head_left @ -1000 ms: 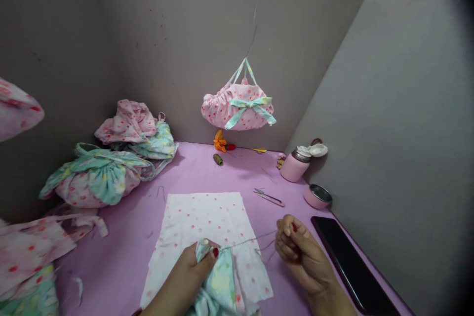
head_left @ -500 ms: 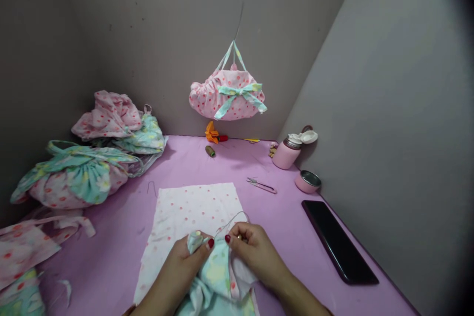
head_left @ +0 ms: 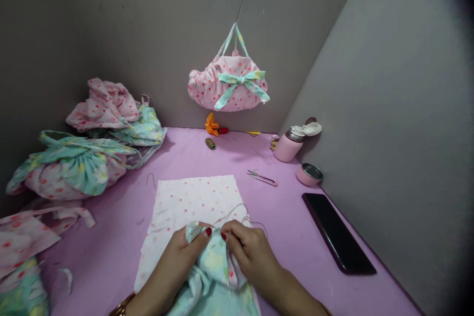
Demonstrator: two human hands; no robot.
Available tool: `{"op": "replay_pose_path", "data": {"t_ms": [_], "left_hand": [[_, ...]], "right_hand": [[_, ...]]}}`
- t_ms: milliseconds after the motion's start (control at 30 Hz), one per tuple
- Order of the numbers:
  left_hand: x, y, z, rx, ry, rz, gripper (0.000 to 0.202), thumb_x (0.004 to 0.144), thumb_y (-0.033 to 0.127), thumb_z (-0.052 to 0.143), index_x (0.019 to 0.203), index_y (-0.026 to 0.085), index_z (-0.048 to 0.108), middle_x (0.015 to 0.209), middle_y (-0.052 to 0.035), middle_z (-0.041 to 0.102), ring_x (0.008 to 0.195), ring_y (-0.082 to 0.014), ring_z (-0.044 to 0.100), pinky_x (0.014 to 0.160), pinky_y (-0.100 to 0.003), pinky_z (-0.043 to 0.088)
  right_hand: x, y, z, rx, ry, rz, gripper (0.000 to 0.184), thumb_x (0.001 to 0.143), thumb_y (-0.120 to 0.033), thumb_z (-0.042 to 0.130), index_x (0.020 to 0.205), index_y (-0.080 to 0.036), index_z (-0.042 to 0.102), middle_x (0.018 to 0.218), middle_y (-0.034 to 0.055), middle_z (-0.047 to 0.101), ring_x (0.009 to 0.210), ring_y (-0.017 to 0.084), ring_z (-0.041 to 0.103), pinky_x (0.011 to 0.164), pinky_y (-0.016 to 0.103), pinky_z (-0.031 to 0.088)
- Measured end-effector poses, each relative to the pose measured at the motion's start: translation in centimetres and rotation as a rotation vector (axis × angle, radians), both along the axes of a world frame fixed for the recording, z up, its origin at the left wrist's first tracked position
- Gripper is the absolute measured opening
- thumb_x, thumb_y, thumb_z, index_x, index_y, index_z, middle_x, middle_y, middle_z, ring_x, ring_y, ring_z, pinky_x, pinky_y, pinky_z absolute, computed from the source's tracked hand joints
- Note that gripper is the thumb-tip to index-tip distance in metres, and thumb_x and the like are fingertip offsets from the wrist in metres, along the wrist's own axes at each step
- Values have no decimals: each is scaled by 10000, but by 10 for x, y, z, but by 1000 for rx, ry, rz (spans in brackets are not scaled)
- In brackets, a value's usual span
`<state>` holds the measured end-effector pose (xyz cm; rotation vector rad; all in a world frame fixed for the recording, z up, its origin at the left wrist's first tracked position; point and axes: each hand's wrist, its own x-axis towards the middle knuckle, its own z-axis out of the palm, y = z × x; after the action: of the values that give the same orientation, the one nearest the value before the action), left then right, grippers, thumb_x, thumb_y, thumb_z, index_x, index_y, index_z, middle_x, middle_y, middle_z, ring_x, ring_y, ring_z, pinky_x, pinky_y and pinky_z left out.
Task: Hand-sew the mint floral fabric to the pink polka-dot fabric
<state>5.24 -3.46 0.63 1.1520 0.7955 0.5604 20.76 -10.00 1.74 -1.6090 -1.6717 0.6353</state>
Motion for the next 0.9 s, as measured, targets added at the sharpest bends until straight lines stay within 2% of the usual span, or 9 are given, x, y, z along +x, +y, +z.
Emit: {"op": "replay_pose_path", "data": {"t_ms": [233, 567, 733, 900], "left_hand": [[0, 0, -1, -22, 5, 12, 271, 811, 386, 556, 879, 157, 686, 734, -26, 668, 713, -179, 562, 649, -243, 448], [1, 2, -3, 2, -1, 1, 237, 825, 330, 553, 873, 140, 686, 732, -37, 676, 699, -176, 564, 647, -246, 450], [0, 1, -3, 27, -8, -24, 213, 835, 313, 537, 890, 157, 672, 757, -34, 679, 692, -178, 576, 702, -275, 463], [-1, 3, -4, 115, 113, 16, 190, 798, 327, 567, 742, 157, 632, 674, -17, 626, 670, -168, 540, 625, -234, 438]], "right_hand": [[0, -1, -3, -8, -9, 2, 222, 859, -134, 433, 894, -209, 639, 741, -6, 666, 632, 121, 590, 598, 201, 406], [0, 0, -2, -44, -65, -10, 223, 863, -145, 430, 903, -209, 640, 694, -8, 659, 593, 124, 583, 563, 202, 385], [-1, 0, -5, -59, -112, -19, 242, 873, -172, 423, 1032, -218, 599, 713, 3, 666, 586, 138, 590, 552, 211, 376], [-1, 1, -7, -61, -106, -14, 209, 881, -175, 408, 881, -200, 615, 677, 3, 645, 584, 130, 576, 549, 202, 362]]}}
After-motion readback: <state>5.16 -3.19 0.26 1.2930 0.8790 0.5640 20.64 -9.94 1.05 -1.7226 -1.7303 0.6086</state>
